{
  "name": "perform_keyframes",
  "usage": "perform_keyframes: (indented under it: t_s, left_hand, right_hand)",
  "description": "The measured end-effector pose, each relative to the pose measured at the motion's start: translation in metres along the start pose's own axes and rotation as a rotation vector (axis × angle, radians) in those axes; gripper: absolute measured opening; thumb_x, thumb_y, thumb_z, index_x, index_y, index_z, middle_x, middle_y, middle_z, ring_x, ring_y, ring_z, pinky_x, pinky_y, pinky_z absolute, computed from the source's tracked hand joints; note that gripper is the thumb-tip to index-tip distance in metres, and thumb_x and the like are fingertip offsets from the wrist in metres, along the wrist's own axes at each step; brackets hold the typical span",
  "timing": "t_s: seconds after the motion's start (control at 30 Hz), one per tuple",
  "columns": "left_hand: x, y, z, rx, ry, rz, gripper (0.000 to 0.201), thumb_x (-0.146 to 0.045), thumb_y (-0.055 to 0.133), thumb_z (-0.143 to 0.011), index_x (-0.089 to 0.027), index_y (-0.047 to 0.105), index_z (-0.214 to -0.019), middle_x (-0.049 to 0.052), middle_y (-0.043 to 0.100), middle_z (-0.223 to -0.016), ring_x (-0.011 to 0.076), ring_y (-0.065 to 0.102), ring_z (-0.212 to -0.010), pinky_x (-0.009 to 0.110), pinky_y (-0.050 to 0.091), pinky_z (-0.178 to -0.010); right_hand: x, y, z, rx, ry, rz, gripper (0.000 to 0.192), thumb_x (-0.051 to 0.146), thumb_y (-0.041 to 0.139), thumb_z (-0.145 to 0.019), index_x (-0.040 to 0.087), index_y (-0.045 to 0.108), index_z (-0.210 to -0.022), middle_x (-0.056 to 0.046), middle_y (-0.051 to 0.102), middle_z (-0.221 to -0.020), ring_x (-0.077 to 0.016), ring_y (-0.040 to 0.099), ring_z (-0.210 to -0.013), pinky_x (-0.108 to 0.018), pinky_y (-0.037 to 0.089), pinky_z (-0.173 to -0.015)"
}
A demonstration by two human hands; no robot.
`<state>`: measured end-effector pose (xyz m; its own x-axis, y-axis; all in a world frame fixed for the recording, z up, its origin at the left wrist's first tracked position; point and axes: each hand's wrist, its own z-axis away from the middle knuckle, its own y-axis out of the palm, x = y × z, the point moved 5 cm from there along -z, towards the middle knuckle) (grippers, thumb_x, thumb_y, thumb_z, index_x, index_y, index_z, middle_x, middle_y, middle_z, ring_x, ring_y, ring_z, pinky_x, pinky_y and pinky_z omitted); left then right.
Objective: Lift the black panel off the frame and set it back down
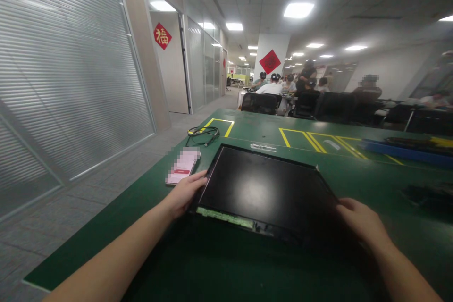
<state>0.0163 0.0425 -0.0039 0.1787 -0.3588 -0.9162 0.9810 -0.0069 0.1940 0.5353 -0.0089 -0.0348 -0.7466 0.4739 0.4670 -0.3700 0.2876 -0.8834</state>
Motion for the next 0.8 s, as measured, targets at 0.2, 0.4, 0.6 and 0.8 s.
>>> perform_keyframes:
  t_s: [0.2, 0.4, 0.6, 0.8]
  left_hand:
    - [0.003, 0.001, -0.001, 0.007, -0.044, 0.154, 0.058, -0.010, 0.066, -0.092, -0.022, 0.058, -0.149, 0.007, 0.084, -0.089, 0.0209, 0.080, -0.069, 0.030, 0.065, -0.062]
    - [0.008, 0.004, -0.005, 0.000, -0.017, 0.185, 0.055, -0.009, 0.064, -0.094, -0.018, 0.056, -0.148, 0.006, 0.082, -0.084, 0.0195, 0.078, -0.065, 0.028, 0.063, -0.062]
    - [0.014, 0.005, -0.008, 0.000, -0.040, 0.128, 0.070, -0.007, 0.069, -0.088, -0.019, 0.045, -0.153, 0.001, 0.075, -0.069, 0.0198, 0.074, -0.054, 0.028, 0.060, -0.054]
    - [0.012, 0.004, -0.001, -0.014, -0.023, 0.060, 0.099, -0.014, 0.081, -0.082, -0.031, 0.028, -0.163, 0.001, 0.079, -0.082, 0.0205, 0.074, -0.054, 0.028, 0.059, -0.051]
  right_hand:
    - [0.007, -0.004, 0.005, 0.010, 0.008, 0.009, 0.047, 0.044, 0.051, -0.080, 0.017, 0.079, -0.107, -0.015, 0.079, -0.107, -0.0341, 0.073, -0.096, -0.043, 0.055, -0.078]
    - [0.004, -0.002, 0.001, 0.014, -0.003, 0.028, 0.049, 0.043, 0.051, -0.080, 0.016, 0.079, -0.110, -0.015, 0.079, -0.110, -0.0351, 0.072, -0.099, -0.043, 0.054, -0.080]
    - [0.000, 0.000, 0.000, 0.024, 0.011, 0.042, 0.051, 0.044, 0.050, -0.081, 0.016, 0.078, -0.113, -0.015, 0.079, -0.111, -0.0357, 0.072, -0.102, -0.043, 0.054, -0.082]
    - [0.003, -0.002, 0.002, 0.029, 0.021, 0.042, 0.053, 0.043, 0.049, -0.080, 0.015, 0.078, -0.115, -0.016, 0.079, -0.113, -0.0367, 0.071, -0.104, -0.044, 0.054, -0.083]
